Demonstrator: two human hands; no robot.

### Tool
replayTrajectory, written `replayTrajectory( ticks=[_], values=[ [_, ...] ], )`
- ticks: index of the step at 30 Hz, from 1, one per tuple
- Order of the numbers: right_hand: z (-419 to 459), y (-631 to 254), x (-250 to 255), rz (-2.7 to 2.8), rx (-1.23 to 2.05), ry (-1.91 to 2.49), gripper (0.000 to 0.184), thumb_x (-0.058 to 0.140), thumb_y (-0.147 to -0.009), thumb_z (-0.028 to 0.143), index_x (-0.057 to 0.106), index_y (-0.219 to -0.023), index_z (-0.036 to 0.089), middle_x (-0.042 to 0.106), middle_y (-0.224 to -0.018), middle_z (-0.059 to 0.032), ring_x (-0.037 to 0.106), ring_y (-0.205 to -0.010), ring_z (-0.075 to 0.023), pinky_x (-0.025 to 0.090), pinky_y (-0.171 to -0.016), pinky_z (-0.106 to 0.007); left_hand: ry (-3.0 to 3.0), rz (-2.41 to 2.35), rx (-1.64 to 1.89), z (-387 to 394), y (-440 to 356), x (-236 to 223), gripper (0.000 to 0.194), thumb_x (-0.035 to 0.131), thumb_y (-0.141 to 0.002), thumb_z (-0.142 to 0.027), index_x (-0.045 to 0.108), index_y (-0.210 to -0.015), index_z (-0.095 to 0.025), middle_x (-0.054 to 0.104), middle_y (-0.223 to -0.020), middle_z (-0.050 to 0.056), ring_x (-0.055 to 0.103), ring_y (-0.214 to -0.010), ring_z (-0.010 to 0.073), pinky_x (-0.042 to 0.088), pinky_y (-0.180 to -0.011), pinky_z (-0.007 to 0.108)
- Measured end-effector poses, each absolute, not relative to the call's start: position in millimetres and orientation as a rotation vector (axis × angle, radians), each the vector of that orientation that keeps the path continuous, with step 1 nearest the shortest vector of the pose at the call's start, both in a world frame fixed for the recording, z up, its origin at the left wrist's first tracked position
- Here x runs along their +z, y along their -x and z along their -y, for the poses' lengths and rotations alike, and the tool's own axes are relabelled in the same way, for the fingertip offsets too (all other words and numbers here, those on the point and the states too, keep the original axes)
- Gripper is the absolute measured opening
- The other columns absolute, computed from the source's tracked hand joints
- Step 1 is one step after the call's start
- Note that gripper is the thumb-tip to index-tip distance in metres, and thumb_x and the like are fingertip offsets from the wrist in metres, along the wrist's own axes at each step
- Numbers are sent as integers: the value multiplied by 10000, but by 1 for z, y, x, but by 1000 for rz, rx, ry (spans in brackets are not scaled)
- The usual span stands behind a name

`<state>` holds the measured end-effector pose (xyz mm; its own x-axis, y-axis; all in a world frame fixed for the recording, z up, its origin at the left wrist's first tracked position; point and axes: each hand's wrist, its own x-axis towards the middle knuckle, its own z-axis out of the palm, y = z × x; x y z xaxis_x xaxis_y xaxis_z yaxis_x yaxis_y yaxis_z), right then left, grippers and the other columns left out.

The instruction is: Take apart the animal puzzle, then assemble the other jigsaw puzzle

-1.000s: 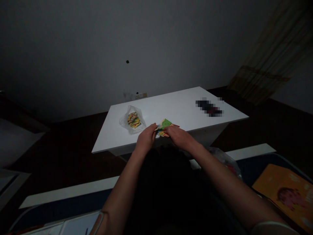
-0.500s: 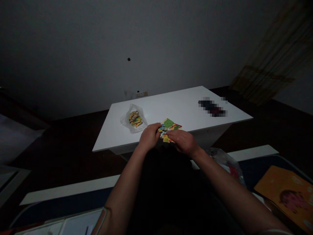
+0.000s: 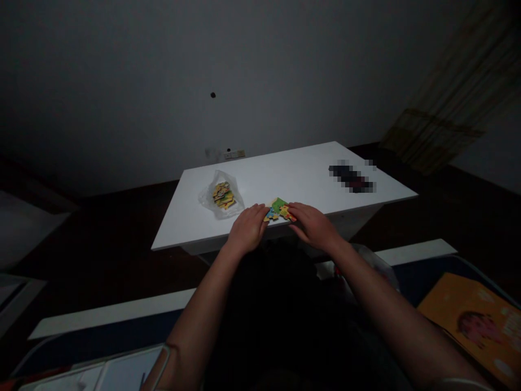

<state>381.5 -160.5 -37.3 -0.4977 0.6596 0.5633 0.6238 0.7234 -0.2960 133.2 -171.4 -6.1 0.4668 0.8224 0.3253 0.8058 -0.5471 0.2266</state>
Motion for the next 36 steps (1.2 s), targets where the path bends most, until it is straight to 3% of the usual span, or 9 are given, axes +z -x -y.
replayTrajectory(
  ticks=[6, 13, 16, 21, 28, 36],
  values=[
    [160, -396, -45, 2274, 123, 925, 475, 451, -885, 184, 479, -1335, 333, 526, -1374, -18, 510, -1245, -240, 439, -1037, -482, -2628, -1415, 601, 179, -123, -4, 461, 497, -925, -362, 456, -1371, -248, 461, -1427, 78, 394, -1337, 241, 306, -1125, 437],
    [164, -395, -36, 1897, 103, 1101, 349, 462, -915, 242, 546, -1252, 268, 650, -1161, -86, 621, -1061, -273, 511, -913, -480, -2604, -1418, 598, 181, -118, -6, 499, 528, -882, -219, 457, -1372, -274, 453, -1438, 51, 397, -1338, 230, 309, -1127, 451],
    [162, -380, -28, 1781, 105, 1110, 356, 442, -929, 228, 534, -1268, 284, 627, -1210, -74, 592, -1117, -261, 484, -968, -475, -2606, -1412, 603, 180, -118, -8, 479, 513, -896, -235, 462, -1373, -252, 459, -1434, 58, 400, -1336, 227, 305, -1132, 437],
    [151, -352, -21, 2065, 153, 1004, 388, 437, -930, 222, 524, -1299, 306, 563, -1325, -46, 515, -1233, -259, 437, -1034, -495, -2567, -1419, 655, 181, -117, -8, 461, 477, -902, -183, 481, -1358, -255, 476, -1422, 39, 416, -1323, 202, 323, -1124, 408],
    [152, -344, -18, 2246, 190, 958, 437, 480, -909, 257, 478, -1342, 308, 561, -1332, -47, 534, -1212, -277, 451, -1009, -514, -2466, -1512, 684, 179, -107, -6, 388, 428, -932, -205, 539, -1298, -274, 575, -1318, 20, 527, -1211, 195, 424, -1025, 361],
    [155, -351, -20, 2278, 179, 898, 441, 557, -858, 232, 524, -1291, 312, 581, -1299, -55, 552, -1175, -286, 465, -988, -522, -2295, -1526, 974, 160, -101, -2, 289, 382, -975, -296, 579, -1178, -236, 660, -1130, 34, 615, -1018, 191, 485, -892, 333]
  ],
)
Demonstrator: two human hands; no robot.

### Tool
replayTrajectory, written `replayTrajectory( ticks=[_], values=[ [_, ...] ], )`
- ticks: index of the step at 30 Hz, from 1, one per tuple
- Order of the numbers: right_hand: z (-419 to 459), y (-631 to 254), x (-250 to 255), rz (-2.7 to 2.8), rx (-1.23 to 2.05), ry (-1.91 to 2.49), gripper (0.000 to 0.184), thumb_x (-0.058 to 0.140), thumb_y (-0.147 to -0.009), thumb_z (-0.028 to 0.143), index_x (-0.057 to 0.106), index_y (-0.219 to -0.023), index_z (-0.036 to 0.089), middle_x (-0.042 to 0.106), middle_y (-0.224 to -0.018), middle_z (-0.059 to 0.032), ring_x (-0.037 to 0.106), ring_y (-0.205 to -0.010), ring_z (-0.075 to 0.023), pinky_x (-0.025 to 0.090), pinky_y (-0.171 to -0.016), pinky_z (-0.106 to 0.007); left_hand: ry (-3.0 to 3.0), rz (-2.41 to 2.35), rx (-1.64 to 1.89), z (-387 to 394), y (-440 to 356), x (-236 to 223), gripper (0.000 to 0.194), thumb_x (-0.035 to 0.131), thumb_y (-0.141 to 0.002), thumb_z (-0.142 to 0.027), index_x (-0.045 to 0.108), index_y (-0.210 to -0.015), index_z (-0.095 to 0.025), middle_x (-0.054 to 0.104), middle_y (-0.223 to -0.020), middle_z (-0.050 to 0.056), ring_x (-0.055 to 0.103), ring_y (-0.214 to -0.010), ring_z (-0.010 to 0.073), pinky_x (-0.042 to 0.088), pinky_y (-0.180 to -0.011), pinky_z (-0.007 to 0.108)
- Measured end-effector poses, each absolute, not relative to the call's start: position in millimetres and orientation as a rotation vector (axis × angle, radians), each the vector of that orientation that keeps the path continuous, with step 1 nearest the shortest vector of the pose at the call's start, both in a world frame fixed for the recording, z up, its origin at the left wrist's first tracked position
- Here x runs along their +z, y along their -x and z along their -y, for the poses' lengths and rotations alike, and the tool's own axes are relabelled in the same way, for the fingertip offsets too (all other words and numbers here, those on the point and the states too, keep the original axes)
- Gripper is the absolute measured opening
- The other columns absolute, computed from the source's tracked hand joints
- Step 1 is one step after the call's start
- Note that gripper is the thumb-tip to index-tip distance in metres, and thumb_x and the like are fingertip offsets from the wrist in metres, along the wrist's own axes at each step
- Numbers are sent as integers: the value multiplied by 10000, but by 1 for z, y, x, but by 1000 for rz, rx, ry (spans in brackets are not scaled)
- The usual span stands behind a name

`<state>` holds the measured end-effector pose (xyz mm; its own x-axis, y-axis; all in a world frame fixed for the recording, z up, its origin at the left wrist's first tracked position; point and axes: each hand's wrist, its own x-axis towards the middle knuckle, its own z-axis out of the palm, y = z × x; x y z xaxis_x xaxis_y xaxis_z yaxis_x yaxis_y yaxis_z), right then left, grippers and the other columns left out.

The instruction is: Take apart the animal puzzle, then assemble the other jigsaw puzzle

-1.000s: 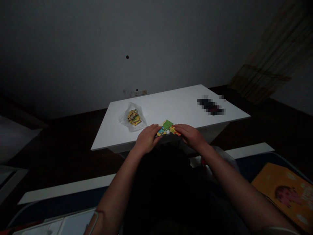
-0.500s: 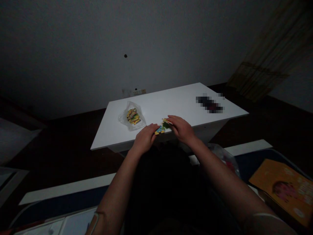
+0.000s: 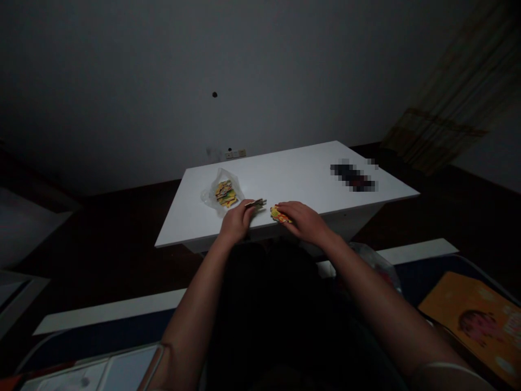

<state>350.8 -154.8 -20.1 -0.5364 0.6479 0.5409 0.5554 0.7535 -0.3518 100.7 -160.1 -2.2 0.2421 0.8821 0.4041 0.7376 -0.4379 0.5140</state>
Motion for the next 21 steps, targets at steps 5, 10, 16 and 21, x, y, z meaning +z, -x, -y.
replayTrajectory(
  ticks=[5, 10, 16, 21],
  values=[
    [156, -355, -29, 2322, 157, 870, 440, 536, -865, 211, 536, -1286, 338, 559, -1335, -28, 536, -1197, -271, 458, -1003, -504, -2121, -1676, 1116, 146, -99, -5, 280, 375, -977, -357, 600, -945, -194, 665, -896, 66, 625, -840, 204, 498, -768, 338],
    [155, -358, -32, 2330, 146, 834, 477, 512, -846, 136, 544, -1289, 312, 569, -1328, -33, 544, -1184, -255, 470, -991, -466, -2025, -1663, 1227, 138, -104, -11, 269, 393, -971, -371, 567, -867, -192, 638, -836, 56, 603, -794, 198, 480, -723, 330],
    [149, -361, -41, 2212, 167, 839, 421, 483, -867, 157, 529, -1269, 274, 605, -1270, -56, 568, -1151, -251, 478, -962, -472, -1933, -1558, 1376, 135, -100, -19, 256, 475, -940, -375, 552, -772, -198, 611, -753, 42, 563, -724, 187, 433, -644, 307],
    [148, -337, -31, 1708, 336, 1077, 239, 540, -893, 337, 551, -1121, 266, 679, -1049, -78, 663, -921, -252, 540, -798, -415, -1874, -1547, 1417, 133, -98, -22, 281, 503, -926, -376, 525, -712, -196, 575, -690, 33, 534, -660, 172, 390, -584, 290]
  ],
)
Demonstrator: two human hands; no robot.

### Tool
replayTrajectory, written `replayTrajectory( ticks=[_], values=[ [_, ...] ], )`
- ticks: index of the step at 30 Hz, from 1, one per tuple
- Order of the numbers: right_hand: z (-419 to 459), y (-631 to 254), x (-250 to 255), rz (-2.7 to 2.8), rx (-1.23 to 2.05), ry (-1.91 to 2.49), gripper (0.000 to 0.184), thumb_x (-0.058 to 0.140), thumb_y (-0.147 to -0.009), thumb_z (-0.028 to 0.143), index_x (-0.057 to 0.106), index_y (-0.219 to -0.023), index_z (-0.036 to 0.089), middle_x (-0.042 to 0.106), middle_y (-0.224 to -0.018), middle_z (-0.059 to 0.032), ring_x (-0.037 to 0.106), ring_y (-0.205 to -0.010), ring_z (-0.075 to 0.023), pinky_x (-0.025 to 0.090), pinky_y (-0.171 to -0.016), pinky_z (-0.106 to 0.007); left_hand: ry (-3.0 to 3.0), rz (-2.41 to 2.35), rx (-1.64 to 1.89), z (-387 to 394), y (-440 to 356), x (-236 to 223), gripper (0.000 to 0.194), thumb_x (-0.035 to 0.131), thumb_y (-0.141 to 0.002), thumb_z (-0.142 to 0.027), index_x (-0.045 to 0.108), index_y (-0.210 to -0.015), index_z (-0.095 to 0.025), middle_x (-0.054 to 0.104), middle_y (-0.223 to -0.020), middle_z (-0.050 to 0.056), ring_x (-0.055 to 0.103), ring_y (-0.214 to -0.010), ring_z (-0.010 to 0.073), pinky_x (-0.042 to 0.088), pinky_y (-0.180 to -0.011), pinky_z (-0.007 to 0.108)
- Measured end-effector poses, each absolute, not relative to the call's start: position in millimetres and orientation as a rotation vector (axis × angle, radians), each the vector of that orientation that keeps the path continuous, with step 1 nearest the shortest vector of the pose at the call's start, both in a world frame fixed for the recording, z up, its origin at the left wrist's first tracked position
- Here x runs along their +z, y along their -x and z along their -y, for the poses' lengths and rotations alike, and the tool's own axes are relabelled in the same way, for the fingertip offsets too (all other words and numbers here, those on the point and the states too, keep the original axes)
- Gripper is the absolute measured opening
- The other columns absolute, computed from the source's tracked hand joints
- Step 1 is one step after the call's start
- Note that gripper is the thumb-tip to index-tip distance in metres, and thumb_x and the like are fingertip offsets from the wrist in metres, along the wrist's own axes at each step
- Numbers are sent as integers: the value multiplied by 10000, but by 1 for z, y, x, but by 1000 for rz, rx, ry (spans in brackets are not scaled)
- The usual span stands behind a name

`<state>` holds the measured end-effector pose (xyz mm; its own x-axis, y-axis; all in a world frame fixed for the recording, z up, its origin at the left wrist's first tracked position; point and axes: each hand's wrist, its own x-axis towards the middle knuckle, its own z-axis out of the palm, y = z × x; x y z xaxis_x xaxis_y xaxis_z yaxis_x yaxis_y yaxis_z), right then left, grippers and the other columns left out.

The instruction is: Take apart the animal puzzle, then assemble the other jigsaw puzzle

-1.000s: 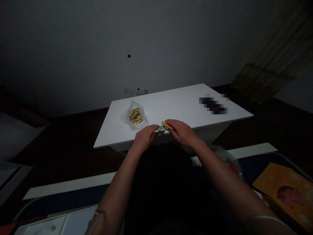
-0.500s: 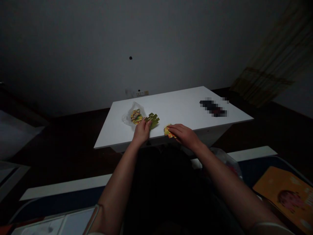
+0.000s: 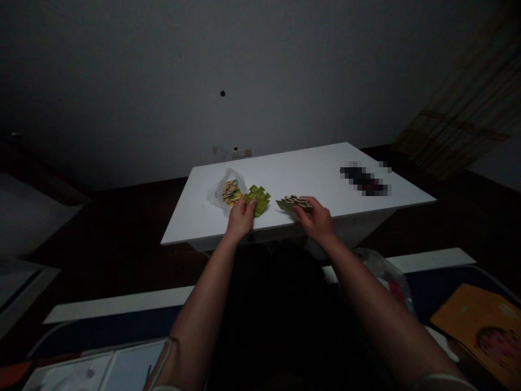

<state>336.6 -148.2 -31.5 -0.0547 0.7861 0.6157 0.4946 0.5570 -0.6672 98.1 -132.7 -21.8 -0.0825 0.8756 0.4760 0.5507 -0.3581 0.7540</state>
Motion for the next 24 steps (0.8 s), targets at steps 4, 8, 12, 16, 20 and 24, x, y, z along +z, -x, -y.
replayTrajectory(
  ticks=[4, 8, 12, 16, 20, 24],
  values=[
    [141, -302, -15, 1623, 460, 1134, 242, 501, -902, 407, 504, -1092, 257, 672, -955, -70, 649, -813, -231, 518, -702, -368, -1840, -1518, 1416, 133, -98, -20, 266, 505, -925, -369, 534, -729, -192, 583, -715, 40, 549, -701, 183, 402, -622, 298],
    [127, -276, -9, 1713, 429, 1160, 239, 440, -913, 428, 488, -1047, 235, 641, -987, -99, 607, -881, -246, 472, -746, -376, -1808, -1514, 1425, 133, -95, -22, 273, 474, -938, -381, 539, -759, -186, 590, -739, 42, 545, -711, 185, 406, -628, 301],
    [121, -271, -13, 1754, 494, 1115, 254, 424, -919, 430, 442, -1077, 232, 622, -979, -99, 592, -877, -245, 457, -743, -367, -1813, -1495, 1439, 134, -93, -24, 302, 413, -963, -396, 550, -803, -179, 591, -790, 50, 537, -735, 180, 418, -651, 304],
    [123, -278, -15, 1736, 583, 1069, 237, 452, -907, 434, 446, -1048, 244, 621, -917, -62, 592, -808, -223, 454, -717, -350, -1816, -1483, 1430, 135, -95, -24, 308, 399, -969, -391, 546, -802, -179, 584, -793, 48, 536, -741, 177, 426, -664, 302],
    [125, -281, -15, 1621, 587, 1066, 248, 460, -898, 456, 467, -1032, 247, 615, -895, -53, 586, -789, -212, 459, -706, -342, -1805, -1510, 1433, 134, -98, -21, 304, 396, -970, -386, 559, -815, -182, 603, -799, 52, 553, -753, 186, 440, -687, 312],
    [127, -280, -15, 1639, 614, 1070, 271, 470, -889, 473, 466, -1040, 248, 616, -894, -49, 587, -787, -220, 461, -705, -352, -1799, -1532, 1438, 135, -99, -20, 306, 405, -967, -394, 566, -814, -184, 614, -809, 53, 565, -768, 191, 447, -701, 317]
  ],
)
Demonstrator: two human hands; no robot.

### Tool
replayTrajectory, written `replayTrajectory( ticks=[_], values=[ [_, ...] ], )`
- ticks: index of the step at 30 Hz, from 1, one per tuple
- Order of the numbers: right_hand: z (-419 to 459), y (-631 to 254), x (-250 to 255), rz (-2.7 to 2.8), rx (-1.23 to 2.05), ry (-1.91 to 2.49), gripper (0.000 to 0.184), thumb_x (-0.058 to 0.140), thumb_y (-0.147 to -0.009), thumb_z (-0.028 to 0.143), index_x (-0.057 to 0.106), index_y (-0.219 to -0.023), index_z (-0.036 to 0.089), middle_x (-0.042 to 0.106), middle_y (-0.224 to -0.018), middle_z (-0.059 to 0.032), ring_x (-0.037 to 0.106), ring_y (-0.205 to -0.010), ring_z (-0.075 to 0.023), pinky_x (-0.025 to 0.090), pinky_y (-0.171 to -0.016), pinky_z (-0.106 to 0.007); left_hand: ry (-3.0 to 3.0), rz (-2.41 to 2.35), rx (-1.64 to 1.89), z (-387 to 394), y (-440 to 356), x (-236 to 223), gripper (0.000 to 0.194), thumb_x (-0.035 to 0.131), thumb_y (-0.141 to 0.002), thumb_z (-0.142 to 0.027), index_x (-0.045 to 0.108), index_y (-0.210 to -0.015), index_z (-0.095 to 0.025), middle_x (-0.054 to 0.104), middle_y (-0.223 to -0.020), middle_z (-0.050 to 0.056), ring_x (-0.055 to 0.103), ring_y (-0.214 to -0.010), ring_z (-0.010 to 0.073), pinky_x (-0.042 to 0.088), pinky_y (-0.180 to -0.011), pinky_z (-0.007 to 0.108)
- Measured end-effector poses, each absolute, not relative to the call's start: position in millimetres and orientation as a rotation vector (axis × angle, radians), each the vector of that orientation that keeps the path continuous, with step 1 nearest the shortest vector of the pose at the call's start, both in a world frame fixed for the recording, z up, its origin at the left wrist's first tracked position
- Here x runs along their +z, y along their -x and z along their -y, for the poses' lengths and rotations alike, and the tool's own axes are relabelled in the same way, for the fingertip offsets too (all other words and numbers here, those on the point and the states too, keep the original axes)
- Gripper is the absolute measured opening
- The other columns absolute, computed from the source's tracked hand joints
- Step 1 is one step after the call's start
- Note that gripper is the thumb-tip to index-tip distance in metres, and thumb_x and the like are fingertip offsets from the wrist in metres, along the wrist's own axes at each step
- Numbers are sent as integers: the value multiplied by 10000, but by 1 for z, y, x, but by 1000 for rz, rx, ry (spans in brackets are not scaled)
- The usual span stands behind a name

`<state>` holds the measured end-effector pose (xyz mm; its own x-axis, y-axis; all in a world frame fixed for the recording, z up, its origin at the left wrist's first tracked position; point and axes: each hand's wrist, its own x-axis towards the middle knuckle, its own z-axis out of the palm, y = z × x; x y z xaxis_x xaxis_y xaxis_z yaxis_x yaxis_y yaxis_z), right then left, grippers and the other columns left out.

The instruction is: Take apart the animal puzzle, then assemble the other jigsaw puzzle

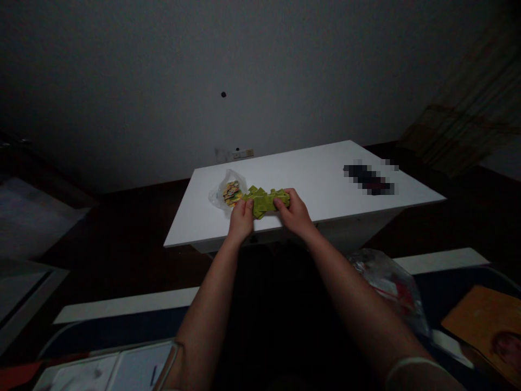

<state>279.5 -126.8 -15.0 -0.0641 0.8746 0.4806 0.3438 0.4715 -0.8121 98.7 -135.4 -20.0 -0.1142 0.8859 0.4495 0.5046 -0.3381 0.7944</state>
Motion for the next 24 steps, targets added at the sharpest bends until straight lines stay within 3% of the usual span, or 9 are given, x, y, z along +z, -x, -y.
replayTrajectory(
  ticks=[11, 24],
  values=[
    [122, -284, -17, 1675, 829, 933, 229, 479, -884, 438, 483, -1023, 256, 637, -988, -61, 612, -863, -221, 491, -755, -376, -1737, -1505, 1464, 133, -96, -26, 360, 396, -960, -453, 562, -789, -183, 601, -800, 53, 548, -756, 183, 448, -690, 312],
    [128, -277, -13, 1816, 698, 1065, 297, 440, -908, 427, 429, -1135, 235, 627, -969, -75, 610, -846, -229, 473, -757, -364, -1604, -1336, 1437, 137, -101, -22, 392, 323, -976, -460, 581, -912, -171, 643, -945, 85, 602, -873, 189, 497, -802, 339]
  ],
)
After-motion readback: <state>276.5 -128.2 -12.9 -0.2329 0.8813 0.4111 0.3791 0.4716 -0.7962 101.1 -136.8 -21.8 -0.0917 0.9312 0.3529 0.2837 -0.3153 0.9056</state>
